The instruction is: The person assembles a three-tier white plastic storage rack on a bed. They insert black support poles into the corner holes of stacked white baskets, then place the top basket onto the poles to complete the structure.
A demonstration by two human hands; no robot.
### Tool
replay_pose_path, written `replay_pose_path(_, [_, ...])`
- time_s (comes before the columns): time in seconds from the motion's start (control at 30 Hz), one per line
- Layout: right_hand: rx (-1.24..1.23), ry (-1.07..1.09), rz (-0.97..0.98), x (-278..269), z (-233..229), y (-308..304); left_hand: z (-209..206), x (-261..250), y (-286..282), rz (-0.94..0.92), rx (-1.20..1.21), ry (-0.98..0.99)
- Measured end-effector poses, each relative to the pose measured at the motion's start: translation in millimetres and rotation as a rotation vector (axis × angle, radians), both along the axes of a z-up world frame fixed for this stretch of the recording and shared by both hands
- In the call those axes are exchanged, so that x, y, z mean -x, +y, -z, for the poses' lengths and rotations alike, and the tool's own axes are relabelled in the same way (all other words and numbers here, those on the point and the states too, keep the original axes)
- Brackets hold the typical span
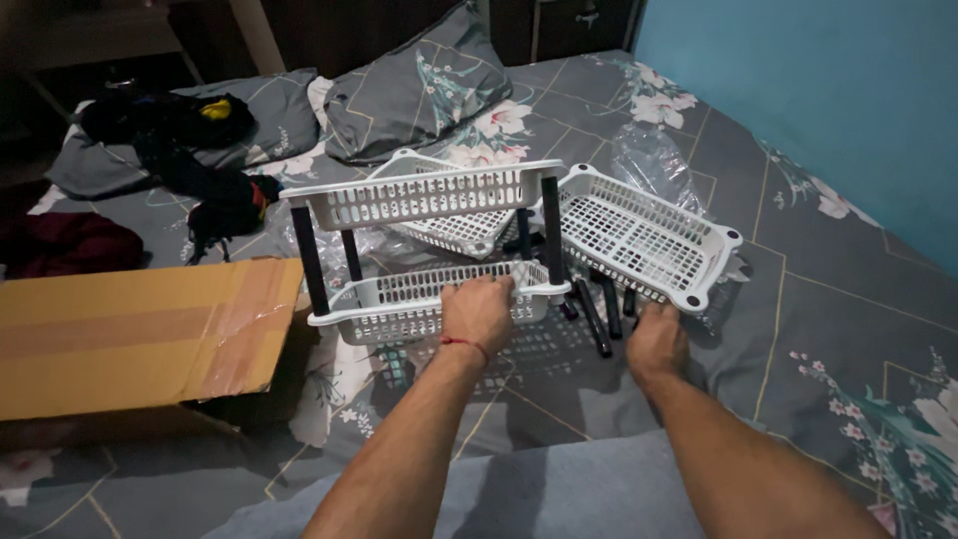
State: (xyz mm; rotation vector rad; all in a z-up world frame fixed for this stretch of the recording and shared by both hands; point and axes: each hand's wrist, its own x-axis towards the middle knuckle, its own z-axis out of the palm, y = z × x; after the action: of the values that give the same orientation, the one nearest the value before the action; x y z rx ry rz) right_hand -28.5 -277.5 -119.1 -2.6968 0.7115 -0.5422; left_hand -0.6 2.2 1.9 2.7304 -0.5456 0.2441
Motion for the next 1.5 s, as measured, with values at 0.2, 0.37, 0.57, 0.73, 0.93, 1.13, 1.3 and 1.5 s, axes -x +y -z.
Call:
replay_pose_path(0.2, [0.112, -0.113, -0.104, 5.6, -4.3, -11.3, 3.1, -0.3, -1.8, 0.000, 0.009, -0.042])
replay_pose_path(0.37, [0.211, -0.122, -0.202, 9.3, -19.3, -20.5, 2.5, 1.1, -1.8, -0.011, -0.015, -0.026])
replay_pose_path(0.57, [0.167, -0.208, -0.182, 5.8, -26.6, -6.6, 11.9, 16.9, -11.7, 0.002, -0.118, -0.011])
replay_pose_path(0.73, [0.014, -0.342, -0.091, -4.8, -12.1, -5.8, 35.5, 26.7, -16.5, 0.067, -0.228, 0.272])
replay_pose_path(0.93, [-0.300, -0.469, -0.115, -30.7, -6.0, -28.3, 50.0, 48.3, -38.1, 0.096, -0.303, 0.264])
replay_pose_path(1.13, [-1.478, -0.450, -0.097, -30.1, -49.6, -52.0, 3.4, 90.9, -74.7, 0.298, -0.068, 0.421])
replay_pose_path(1.3, [-1.574, -0.428, -0.031, -27.2, -77.1, -46.9, -35.3, 106.5, -102.5, 0.255, 0.470, 0.188])
replay_pose_path(1.5, [-1.310, -0.491, -0.098, -43.0, -109.8, -57.0, -70.0, 55.7, -157.2, 0.234, 0.750, -0.071])
